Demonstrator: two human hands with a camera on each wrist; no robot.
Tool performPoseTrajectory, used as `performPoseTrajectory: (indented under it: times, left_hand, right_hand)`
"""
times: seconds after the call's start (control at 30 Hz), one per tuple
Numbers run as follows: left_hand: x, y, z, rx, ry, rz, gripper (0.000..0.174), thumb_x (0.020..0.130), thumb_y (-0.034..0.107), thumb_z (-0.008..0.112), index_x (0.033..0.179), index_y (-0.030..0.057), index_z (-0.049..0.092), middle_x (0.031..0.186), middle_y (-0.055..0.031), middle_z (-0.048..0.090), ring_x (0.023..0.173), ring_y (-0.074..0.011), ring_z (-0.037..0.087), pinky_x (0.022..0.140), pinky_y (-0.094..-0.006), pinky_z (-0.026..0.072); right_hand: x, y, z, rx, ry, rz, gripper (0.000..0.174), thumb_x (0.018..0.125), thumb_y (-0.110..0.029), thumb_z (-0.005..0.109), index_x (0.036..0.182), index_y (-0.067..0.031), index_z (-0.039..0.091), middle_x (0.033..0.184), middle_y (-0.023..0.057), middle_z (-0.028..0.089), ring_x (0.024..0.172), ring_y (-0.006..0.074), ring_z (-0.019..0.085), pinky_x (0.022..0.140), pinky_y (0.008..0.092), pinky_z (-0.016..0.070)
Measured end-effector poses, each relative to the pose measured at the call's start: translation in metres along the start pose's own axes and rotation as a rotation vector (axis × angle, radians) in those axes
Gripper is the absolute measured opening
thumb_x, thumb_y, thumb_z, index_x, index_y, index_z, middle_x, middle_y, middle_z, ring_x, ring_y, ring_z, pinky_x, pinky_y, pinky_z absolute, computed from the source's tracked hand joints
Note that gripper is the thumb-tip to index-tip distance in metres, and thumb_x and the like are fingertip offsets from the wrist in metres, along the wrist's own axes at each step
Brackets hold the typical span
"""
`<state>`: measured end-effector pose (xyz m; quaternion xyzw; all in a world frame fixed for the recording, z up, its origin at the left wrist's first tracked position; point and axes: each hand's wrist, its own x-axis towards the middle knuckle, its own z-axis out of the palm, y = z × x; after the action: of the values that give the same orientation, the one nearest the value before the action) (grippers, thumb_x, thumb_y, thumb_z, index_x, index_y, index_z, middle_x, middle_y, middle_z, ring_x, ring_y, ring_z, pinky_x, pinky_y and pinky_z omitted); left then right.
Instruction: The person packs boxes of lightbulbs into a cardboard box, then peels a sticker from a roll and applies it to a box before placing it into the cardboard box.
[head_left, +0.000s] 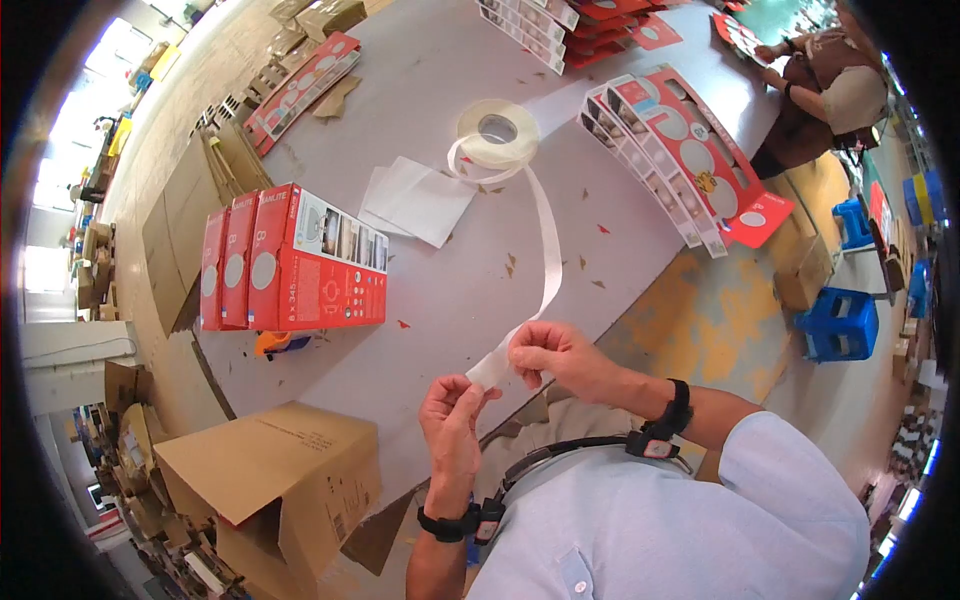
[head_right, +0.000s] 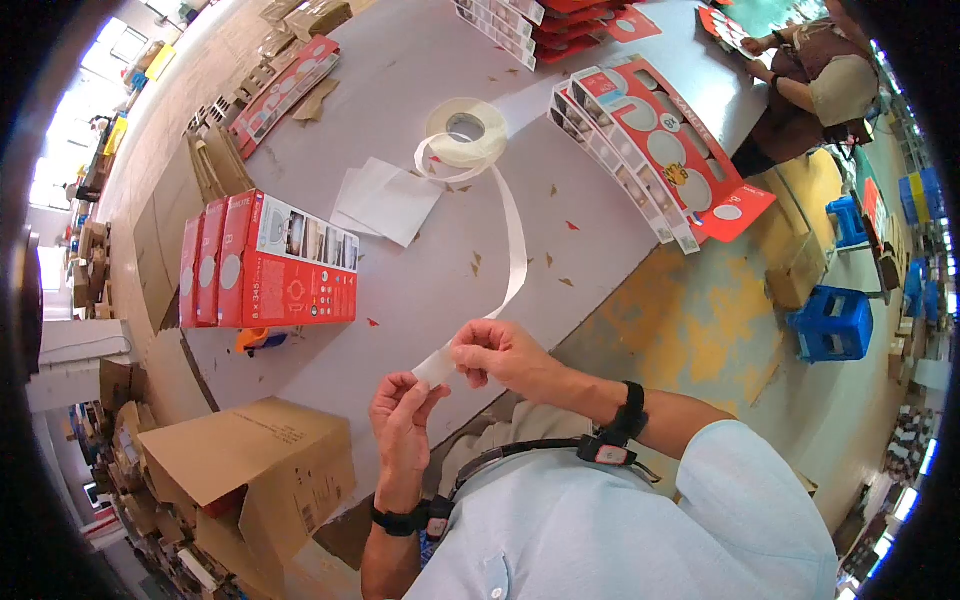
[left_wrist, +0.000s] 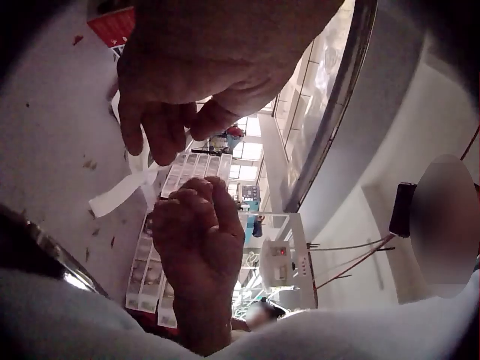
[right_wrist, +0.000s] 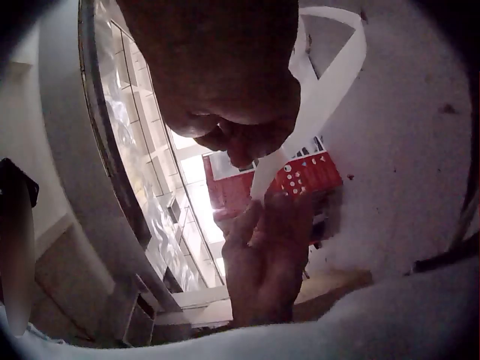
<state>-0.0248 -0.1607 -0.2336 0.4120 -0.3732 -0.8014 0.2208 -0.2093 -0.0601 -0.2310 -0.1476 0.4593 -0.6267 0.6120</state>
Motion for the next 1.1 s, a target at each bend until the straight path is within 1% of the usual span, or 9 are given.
performPoseTrajectory:
  times: [0.1,0.2,0.3,0.4,0.7,0.8,0.9,1.0,1.1]
  left_hand:
    - [-0.003,0.004,0.002,-0.054,0.026,0.001,0.008,0.094,-0.002,0.064,0.1,0.0007,0.059,0.097,-0.0107,0.068,0.085,-0.0226,0.071,0.084,-0.0349,0.0583]
    - [-0.005,0.004,0.0,-0.068,0.023,-0.004,0.009,0.094,-0.001,0.064,0.1,0.0015,0.059,0.097,-0.0105,0.068,0.086,-0.0227,0.071,0.085,-0.0351,0.0582]
    - [-0.01,0.009,0.004,-0.086,0.014,-0.024,0.009,0.094,-0.001,0.063,0.1,0.002,0.059,0.096,-0.01,0.068,0.085,-0.0221,0.071,0.086,-0.0354,0.0583]
    - [-0.016,0.014,0.008,-0.083,0.025,-0.015,0.009,0.093,-0.001,0.063,0.1,0.002,0.059,0.095,-0.0095,0.067,0.083,-0.0216,0.07,0.086,-0.0358,0.0584]
    - [-0.019,0.025,0.019,0.223,-0.1,0.167,0.037,0.09,0.002,0.06,0.126,0.0014,0.056,0.123,-0.0111,0.063,0.109,-0.0152,0.06,0.093,-0.0338,0.0512]
    - [-0.015,0.019,0.011,0.23,-0.147,0.158,0.045,0.087,0.003,0.062,0.131,0.0013,0.055,0.123,-0.0107,0.064,0.104,-0.0131,0.06,0.089,-0.0286,0.0489]
    - [-0.013,0.018,0.005,0.384,-0.161,0.119,0.046,0.087,0.0,0.066,0.132,-0.0001,0.057,0.121,-0.0097,0.064,0.108,-0.0161,0.06,0.099,-0.0323,0.0461]
    - [-0.012,0.02,0.005,0.383,-0.175,0.084,0.044,0.084,0.004,0.067,0.128,0.0012,0.06,0.118,-0.0085,0.065,0.099,-0.0131,0.062,0.091,-0.0255,0.0464]
    - [-0.01,0.026,0.006,0.273,-0.212,-0.031,0.037,0.085,0.005,0.067,0.121,-0.0006,0.063,0.112,-0.0072,0.066,0.1,-0.0136,0.063,0.091,-0.0268,0.0469]
  right_hand:
    - [0.007,-0.002,-0.005,-0.046,0.109,-0.174,0.012,0.1,-0.016,0.062,0.099,-0.0036,0.062,0.082,0.0,0.062,0.079,0.0083,0.059,0.068,0.0272,0.0501]
    - [0.025,-0.001,-0.005,-0.445,0.275,-0.436,0.012,0.101,-0.015,0.06,0.102,-0.0033,0.06,0.082,0.0069,0.062,0.083,0.0131,0.061,0.071,0.0301,0.0501]
    - [0.049,0.008,0.0,-0.775,0.27,-0.691,0.011,0.102,-0.014,0.058,0.102,-0.0032,0.057,0.081,0.0131,0.062,0.076,0.0212,0.063,0.068,0.0333,0.0501]
    - [0.053,0.014,0.011,-0.723,0.177,-0.6,0.007,0.102,-0.01,0.058,0.104,-0.0038,0.054,0.075,0.0078,0.061,0.064,0.0121,0.056,0.061,0.0295,0.0483]
    - [0.053,0.007,0.021,-0.751,0.166,-0.65,0.01,0.1,-0.01,0.061,0.105,-0.0025,0.057,0.064,0.0094,0.058,0.056,0.0118,0.049,0.052,0.0307,0.0412]
    - [0.049,-0.001,0.023,-0.766,0.144,-0.569,0.013,0.101,-0.013,0.061,0.103,-0.0017,0.055,0.073,0.0188,0.066,0.064,0.032,0.068,0.057,0.0379,0.0514]
    - [0.049,0.001,0.021,-0.719,0.132,-0.559,0.013,0.1,-0.013,0.061,0.103,-0.001,0.055,0.074,0.0189,0.067,0.065,0.0294,0.069,0.057,0.0377,0.0514]
    - [0.049,0.002,0.021,-0.696,0.133,-0.589,0.013,0.1,-0.01,0.062,0.104,-0.0007,0.056,0.072,0.0172,0.066,0.063,0.0237,0.067,0.057,0.0353,0.0504]
    - [0.046,-0.001,0.022,-0.683,0.117,-0.605,0.012,0.099,-0.008,0.063,0.104,-0.0012,0.056,0.072,0.0153,0.065,0.061,0.0184,0.063,0.056,0.0325,0.049]
